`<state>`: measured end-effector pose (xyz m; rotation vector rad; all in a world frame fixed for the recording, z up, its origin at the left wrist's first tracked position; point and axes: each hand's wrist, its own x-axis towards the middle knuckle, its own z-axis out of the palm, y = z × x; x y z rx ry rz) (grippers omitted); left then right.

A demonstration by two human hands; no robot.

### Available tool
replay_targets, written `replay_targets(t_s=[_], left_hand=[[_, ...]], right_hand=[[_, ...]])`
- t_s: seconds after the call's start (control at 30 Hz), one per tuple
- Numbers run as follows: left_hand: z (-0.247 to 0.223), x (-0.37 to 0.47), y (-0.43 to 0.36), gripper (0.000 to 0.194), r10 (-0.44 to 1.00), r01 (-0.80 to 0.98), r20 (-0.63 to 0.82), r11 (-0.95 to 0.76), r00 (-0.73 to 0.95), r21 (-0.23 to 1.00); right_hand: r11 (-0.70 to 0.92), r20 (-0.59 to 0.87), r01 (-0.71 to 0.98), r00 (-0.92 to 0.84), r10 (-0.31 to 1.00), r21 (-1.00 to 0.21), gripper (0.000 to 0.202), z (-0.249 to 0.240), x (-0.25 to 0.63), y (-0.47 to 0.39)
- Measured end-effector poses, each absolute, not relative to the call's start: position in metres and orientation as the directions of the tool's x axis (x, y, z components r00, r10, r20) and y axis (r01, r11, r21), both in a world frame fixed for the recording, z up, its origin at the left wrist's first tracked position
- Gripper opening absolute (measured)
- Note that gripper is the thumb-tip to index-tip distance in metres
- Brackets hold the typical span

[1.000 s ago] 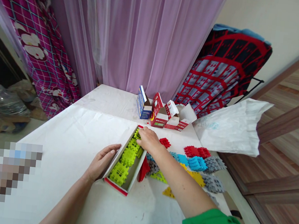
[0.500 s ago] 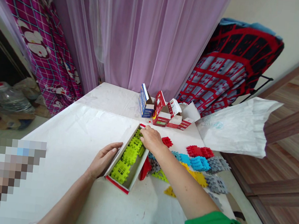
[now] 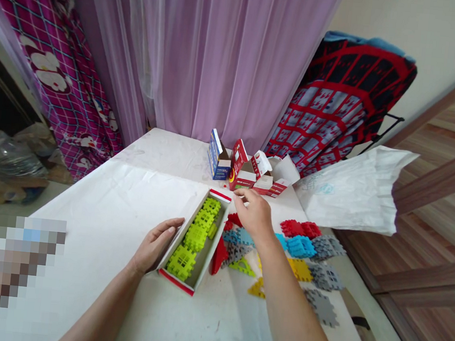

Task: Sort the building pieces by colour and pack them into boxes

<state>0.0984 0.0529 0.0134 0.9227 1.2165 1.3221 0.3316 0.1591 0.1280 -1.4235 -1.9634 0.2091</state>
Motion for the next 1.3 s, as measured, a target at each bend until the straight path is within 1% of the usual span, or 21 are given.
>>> replay_targets(t_s=[0.07,0.1,0.17,0.23,0.3,0.4,0.47,0.53,0.6,0.67,0.7,0.77,0.9,1.03,1.1,1.2,1.27,1.3], left_hand=[[0.013,0.098,0.054,0.056,0.986,-0.210,-0.114,0.085,-0.126,0.974],[0.013,0.098,0.054,0.057,0.986,-0.217,-0.113,0.085,-0.122,0.973],[0.017,0.098,0.054,0.060,0.986,-0.216,-0.114,0.086,-0.124,0.973],[0.025,0.097,0.051,0.064,0.983,-0.177,-0.117,0.092,-0.139,0.980],[0.035,0.095,0.045,0.065,0.981,-0.094,-0.112,0.098,-0.157,0.991],[0.052,0.093,0.032,0.068,0.985,0.078,-0.098,0.110,-0.141,0.991],[0.062,0.093,0.022,0.069,0.990,0.240,-0.083,0.108,-0.115,0.965],[0.071,0.096,0.015,0.068,0.995,0.450,-0.049,0.085,-0.091,0.889],[0.079,0.100,0.010,0.065,0.997,0.652,-0.005,0.054,-0.077,0.756],[0.085,0.103,0.008,0.059,0.996,0.781,0.022,0.053,-0.085,0.623],[0.088,0.103,0.009,0.056,0.995,0.812,0.024,0.066,-0.098,0.580],[0.093,0.100,0.011,0.053,0.991,0.827,0.018,0.099,-0.131,0.553],[0.101,0.080,0.020,0.051,0.981,0.788,-0.006,0.161,-0.196,0.594],[0.113,0.059,0.025,0.042,0.975,0.806,-0.003,0.184,-0.221,0.563],[0.119,0.053,0.022,0.037,0.979,0.819,0.014,0.164,-0.204,0.550],[0.124,0.048,0.010,0.032,0.975,0.821,0.089,0.121,-0.204,0.557],[0.120,0.044,-0.004,0.034,0.951,0.833,0.160,0.143,-0.266,0.534],[0.116,0.041,-0.012,0.036,0.939,0.840,0.171,0.175,-0.300,0.514]], right_hand=[[0.331,0.437,0.676,-0.016,0.899,-0.658,0.028,0.121,0.336,0.140],[0.311,0.424,0.630,0.031,0.905,-0.712,0.030,0.116,0.335,0.128],[0.278,0.386,0.571,0.074,0.920,-0.772,0.029,0.105,0.331,0.100],[0.262,0.360,0.568,0.064,0.931,-0.780,0.026,0.097,0.326,0.072],[0.251,0.330,0.591,0.029,0.943,-0.767,0.025,0.090,0.322,0.047],[0.231,0.263,0.634,-0.045,0.964,-0.738,0.026,0.079,0.320,0.020],[0.216,0.217,0.648,-0.080,0.973,-0.730,0.029,0.070,0.317,0.009],[0.207,0.175,0.633,-0.113,0.978,-0.746,0.034,0.062,0.311,0.003],[0.203,0.148,0.602,-0.140,0.979,-0.773,0.037,0.054,0.303,-0.001],[0.202,0.135,0.566,-0.158,0.978,-0.799,0.038,0.050,0.294,-0.002],[0.203,0.136,0.548,-0.162,0.977,-0.811,0.038,0.048,0.290,-0.002],[0.211,0.144,0.515,-0.167,0.975,-0.831,0.035,0.044,0.280,-0.003],[0.225,0.139,0.464,-0.213,0.967,-0.857,0.037,0.033,0.264,-0.004],[0.289,0.187,0.486,-0.249,0.950,-0.825,0.042,0.019,0.256,-0.005],[0.281,0.207,0.457,-0.206,0.956,-0.844,0.040,0.014,0.256,-0.005],[0.251,0.229,0.344,-0.104,0.968,-0.905,0.035,0.010,0.259,-0.003],[0.260,0.252,0.297,-0.066,0.966,-0.919,0.037,0.009,0.260,-0.002],[0.267,0.258,0.288,-0.070,0.964,-0.920,0.040,0.009,0.260,-0.001]])
